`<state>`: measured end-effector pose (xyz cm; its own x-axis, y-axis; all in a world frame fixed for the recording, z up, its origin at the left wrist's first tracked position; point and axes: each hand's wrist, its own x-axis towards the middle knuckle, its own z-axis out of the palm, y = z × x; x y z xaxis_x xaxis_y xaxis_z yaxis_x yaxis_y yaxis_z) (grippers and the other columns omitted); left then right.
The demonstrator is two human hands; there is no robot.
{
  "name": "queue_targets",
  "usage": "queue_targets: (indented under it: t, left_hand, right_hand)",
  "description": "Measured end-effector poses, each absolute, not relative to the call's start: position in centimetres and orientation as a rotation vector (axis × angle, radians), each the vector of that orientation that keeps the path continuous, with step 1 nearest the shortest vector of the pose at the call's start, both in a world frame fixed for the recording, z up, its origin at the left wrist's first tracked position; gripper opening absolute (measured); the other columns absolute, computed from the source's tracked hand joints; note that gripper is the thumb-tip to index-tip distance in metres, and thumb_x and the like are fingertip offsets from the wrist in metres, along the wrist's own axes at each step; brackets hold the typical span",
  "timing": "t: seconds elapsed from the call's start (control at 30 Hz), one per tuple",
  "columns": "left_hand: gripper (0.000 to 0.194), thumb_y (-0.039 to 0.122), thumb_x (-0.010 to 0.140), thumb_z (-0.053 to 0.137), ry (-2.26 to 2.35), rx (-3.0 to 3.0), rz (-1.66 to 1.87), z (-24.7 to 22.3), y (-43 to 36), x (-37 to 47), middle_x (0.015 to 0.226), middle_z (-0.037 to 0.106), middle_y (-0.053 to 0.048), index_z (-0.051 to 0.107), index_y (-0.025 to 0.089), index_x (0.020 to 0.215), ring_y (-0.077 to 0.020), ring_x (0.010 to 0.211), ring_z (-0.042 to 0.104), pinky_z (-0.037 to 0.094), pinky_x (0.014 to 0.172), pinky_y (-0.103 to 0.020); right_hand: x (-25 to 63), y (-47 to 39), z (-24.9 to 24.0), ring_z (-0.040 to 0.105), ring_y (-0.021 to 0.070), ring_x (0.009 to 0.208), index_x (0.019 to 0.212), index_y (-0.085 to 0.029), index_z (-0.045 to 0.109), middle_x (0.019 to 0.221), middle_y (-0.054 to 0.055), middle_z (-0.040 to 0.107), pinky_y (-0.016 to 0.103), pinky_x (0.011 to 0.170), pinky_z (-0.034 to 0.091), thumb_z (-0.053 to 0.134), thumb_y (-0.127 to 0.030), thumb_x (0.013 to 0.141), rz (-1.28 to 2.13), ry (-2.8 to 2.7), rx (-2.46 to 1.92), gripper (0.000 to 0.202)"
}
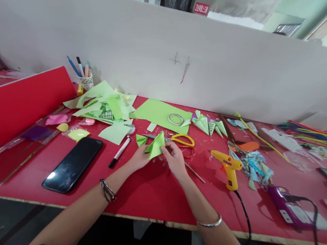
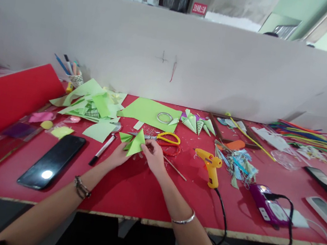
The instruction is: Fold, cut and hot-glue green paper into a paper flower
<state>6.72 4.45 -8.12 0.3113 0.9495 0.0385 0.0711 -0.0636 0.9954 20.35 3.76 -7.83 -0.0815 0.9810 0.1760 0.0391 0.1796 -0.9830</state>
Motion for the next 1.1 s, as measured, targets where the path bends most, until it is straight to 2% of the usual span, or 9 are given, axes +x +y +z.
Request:
queue_targets:
  t: [0.23, 0.4, 0.6, 0.73, 0.83, 0.97, 1.03, 1.1]
  left_hand:
    - [0.025, 0.035, 0.072, 0.052, 1.140, 1.350, 0.865, -7.4, 3.9, 7.3, 0.049, 0.057, -0.002, 0.061, 0.012, 0.063, -0.0103, 0.047, 0.050, 0.041, 0.050, -0.022]
    - [0.031, 0.039, 0.074, 0.050, 1.153, 1.377, 0.947, -7.9, 4.7, 6.5, 0.051, 0.058, -0.001, 0.062, 0.012, 0.067, -0.0101, 0.046, 0.051, 0.040, 0.048, -0.021]
    - [0.030, 0.038, 0.075, 0.048, 1.030, 1.445, 0.846, -7.5, 4.5, 6.3, 0.058, 0.063, -0.002, 0.064, 0.013, 0.067, -0.0120, 0.053, 0.055, 0.044, 0.057, -0.023]
    - [0.028, 0.034, 0.078, 0.044, 0.930, 1.294, 0.779, -7.5, 4.3, 6.6, 0.063, 0.065, -0.002, 0.064, 0.015, 0.075, -0.0120, 0.054, 0.057, 0.046, 0.061, -0.025]
    - [0.039, 0.043, 0.081, 0.037, 0.864, 1.194, 0.773, -7.9, 4.4, 6.6, 0.062, 0.065, -0.006, 0.063, 0.013, 0.078, -0.0139, 0.053, 0.058, 0.048, 0.060, -0.028]
    - [0.054, 0.055, 0.080, 0.029, 0.883, 1.267, 0.743, -8.3, 4.4, 6.7, 0.059, 0.063, -0.007, 0.062, 0.014, 0.066, -0.0134, 0.052, 0.057, 0.048, 0.059, -0.027]
    - [0.055, 0.057, 0.079, 0.029, 0.879, 1.319, 0.719, -8.3, 4.3, 6.8, 0.057, 0.062, -0.006, 0.060, 0.014, 0.064, -0.0122, 0.050, 0.056, 0.047, 0.057, -0.025]
    - [0.045, 0.055, 0.076, 0.039, 0.870, 1.345, 0.718, -8.0, 4.0, 7.0, 0.057, 0.060, -0.003, 0.058, 0.014, 0.068, -0.0107, 0.049, 0.054, 0.045, 0.054, -0.024]
  right_hand:
    - [20.9, 3.9, -7.8, 0.048, 0.0115, 0.061, 0.068, -0.018, 0.049, 0.065, -0.001, 0.052, 0.025, 0.060, 0.040, 0.054, -0.031, 0.071, 0.961, -1.367, -1.115, 0.014]
    - [21.4, 4.2, -8.2, 0.046, 0.0116, 0.062, 0.068, -0.018, 0.048, 0.066, -0.001, 0.049, 0.025, 0.061, 0.038, 0.054, -0.033, 0.070, 0.876, -1.353, -1.164, 0.016]
    - [21.4, 4.5, -8.8, 0.044, 0.0111, 0.059, 0.070, -0.019, 0.046, 0.065, -0.002, 0.047, 0.024, 0.057, 0.038, 0.055, -0.034, 0.070, 0.914, -1.359, -1.094, 0.018]
    - [21.5, 4.4, -8.8, 0.045, 0.0113, 0.059, 0.071, -0.019, 0.046, 0.067, -0.001, 0.048, 0.024, 0.056, 0.039, 0.055, -0.036, 0.069, 0.934, -1.356, -1.097, 0.019]
    - [21.5, 4.2, -8.7, 0.043, 0.0106, 0.057, 0.068, -0.019, 0.045, 0.063, -0.002, 0.046, 0.023, 0.054, 0.037, 0.055, -0.036, 0.069, 0.892, -1.392, -1.131, 0.020]
    - [21.5, 4.0, -8.5, 0.039, 0.0096, 0.053, 0.063, -0.019, 0.044, 0.059, -0.003, 0.043, 0.023, 0.051, 0.034, 0.055, -0.034, 0.071, 0.817, -1.438, -1.169, 0.021]
    - [21.5, 3.8, -8.3, 0.038, 0.0096, 0.052, 0.062, -0.019, 0.043, 0.058, -0.003, 0.042, 0.023, 0.051, 0.033, 0.054, -0.034, 0.072, 0.792, -1.451, -1.179, 0.021]
    - [21.5, 3.7, -8.2, 0.039, 0.0099, 0.052, 0.062, -0.019, 0.043, 0.058, -0.003, 0.042, 0.024, 0.051, 0.032, 0.053, -0.034, 0.073, 0.762, -1.463, -1.181, 0.021]
